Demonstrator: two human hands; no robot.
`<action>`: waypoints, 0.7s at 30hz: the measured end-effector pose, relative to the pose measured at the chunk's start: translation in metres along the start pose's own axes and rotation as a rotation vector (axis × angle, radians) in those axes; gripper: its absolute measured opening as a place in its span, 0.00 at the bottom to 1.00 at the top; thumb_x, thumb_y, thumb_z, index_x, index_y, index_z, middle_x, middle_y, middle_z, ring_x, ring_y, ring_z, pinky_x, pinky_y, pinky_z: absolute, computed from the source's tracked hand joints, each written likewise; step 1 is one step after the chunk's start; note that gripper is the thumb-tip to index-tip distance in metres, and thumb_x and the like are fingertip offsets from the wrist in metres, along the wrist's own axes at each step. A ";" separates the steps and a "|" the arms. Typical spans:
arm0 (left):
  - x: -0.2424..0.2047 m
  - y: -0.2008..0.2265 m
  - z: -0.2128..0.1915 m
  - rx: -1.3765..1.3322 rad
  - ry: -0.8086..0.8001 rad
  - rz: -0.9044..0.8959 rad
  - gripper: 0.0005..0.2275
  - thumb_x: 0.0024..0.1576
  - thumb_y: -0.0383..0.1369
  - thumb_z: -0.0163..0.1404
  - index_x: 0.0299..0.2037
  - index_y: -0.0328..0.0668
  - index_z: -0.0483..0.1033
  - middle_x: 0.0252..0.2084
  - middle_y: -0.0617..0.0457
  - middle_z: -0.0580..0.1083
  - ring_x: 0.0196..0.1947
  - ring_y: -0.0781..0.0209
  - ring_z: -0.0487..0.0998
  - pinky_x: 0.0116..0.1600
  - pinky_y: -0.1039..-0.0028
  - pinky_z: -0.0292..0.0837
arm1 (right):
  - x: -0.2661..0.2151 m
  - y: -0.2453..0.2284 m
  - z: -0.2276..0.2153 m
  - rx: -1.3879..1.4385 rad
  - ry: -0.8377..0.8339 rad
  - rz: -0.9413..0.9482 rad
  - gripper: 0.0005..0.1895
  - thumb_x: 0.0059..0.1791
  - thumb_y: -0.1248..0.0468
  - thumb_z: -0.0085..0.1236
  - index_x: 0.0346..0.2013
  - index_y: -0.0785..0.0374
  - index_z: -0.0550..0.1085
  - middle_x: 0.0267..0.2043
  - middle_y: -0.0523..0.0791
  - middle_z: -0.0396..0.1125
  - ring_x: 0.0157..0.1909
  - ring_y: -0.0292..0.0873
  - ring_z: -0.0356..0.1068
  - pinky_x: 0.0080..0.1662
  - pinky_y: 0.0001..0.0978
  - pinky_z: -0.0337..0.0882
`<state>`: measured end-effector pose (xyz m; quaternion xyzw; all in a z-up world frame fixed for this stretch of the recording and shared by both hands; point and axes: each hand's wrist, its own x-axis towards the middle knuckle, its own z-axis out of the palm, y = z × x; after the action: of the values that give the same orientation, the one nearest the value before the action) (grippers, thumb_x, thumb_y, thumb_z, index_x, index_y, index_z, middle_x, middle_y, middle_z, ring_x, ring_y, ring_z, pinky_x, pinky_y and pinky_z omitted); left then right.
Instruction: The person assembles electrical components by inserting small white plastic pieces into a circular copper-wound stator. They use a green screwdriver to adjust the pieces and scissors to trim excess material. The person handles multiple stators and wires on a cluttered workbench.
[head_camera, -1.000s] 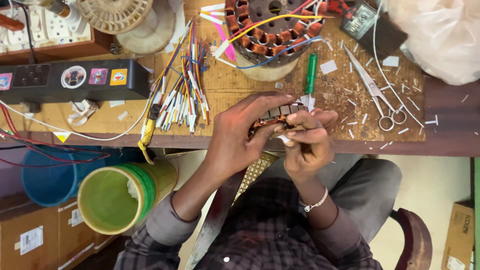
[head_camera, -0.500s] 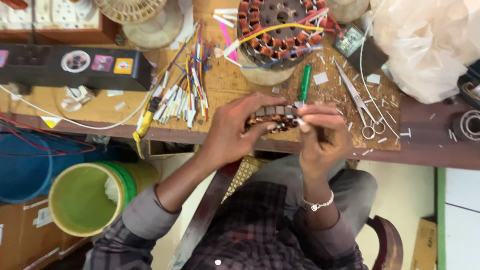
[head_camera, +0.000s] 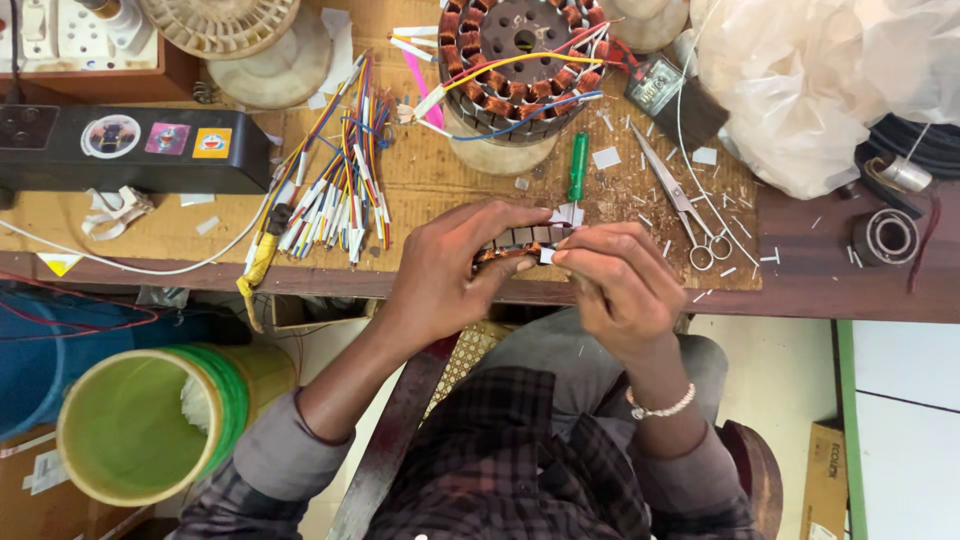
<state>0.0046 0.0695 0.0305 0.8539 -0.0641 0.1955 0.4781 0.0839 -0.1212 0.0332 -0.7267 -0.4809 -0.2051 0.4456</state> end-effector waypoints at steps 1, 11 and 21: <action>0.000 0.000 0.000 -0.002 0.008 0.020 0.19 0.55 0.27 0.59 0.57 0.44 0.75 0.50 0.49 0.78 0.51 0.47 0.81 0.54 0.65 0.76 | 0.002 -0.002 -0.004 0.023 -0.023 0.043 0.10 0.46 0.78 0.66 0.38 0.66 0.76 0.40 0.47 0.73 0.44 0.46 0.75 0.47 0.35 0.76; 0.003 0.004 -0.001 0.009 0.006 0.041 0.20 0.54 0.26 0.59 0.58 0.46 0.74 0.51 0.49 0.78 0.52 0.46 0.80 0.54 0.64 0.76 | 0.041 -0.021 -0.033 0.055 -0.303 0.387 0.09 0.44 0.74 0.65 0.38 0.65 0.80 0.40 0.47 0.77 0.41 0.41 0.79 0.45 0.30 0.76; 0.005 0.003 -0.003 0.032 -0.051 0.087 0.20 0.54 0.27 0.58 0.58 0.45 0.74 0.51 0.50 0.78 0.52 0.46 0.80 0.53 0.63 0.76 | 0.042 -0.028 -0.039 0.018 -0.378 0.446 0.09 0.44 0.72 0.66 0.39 0.64 0.81 0.38 0.46 0.77 0.40 0.40 0.78 0.43 0.30 0.74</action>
<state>0.0075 0.0712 0.0363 0.8625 -0.1103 0.1954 0.4537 0.0832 -0.1290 0.0966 -0.8357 -0.3858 0.0414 0.3886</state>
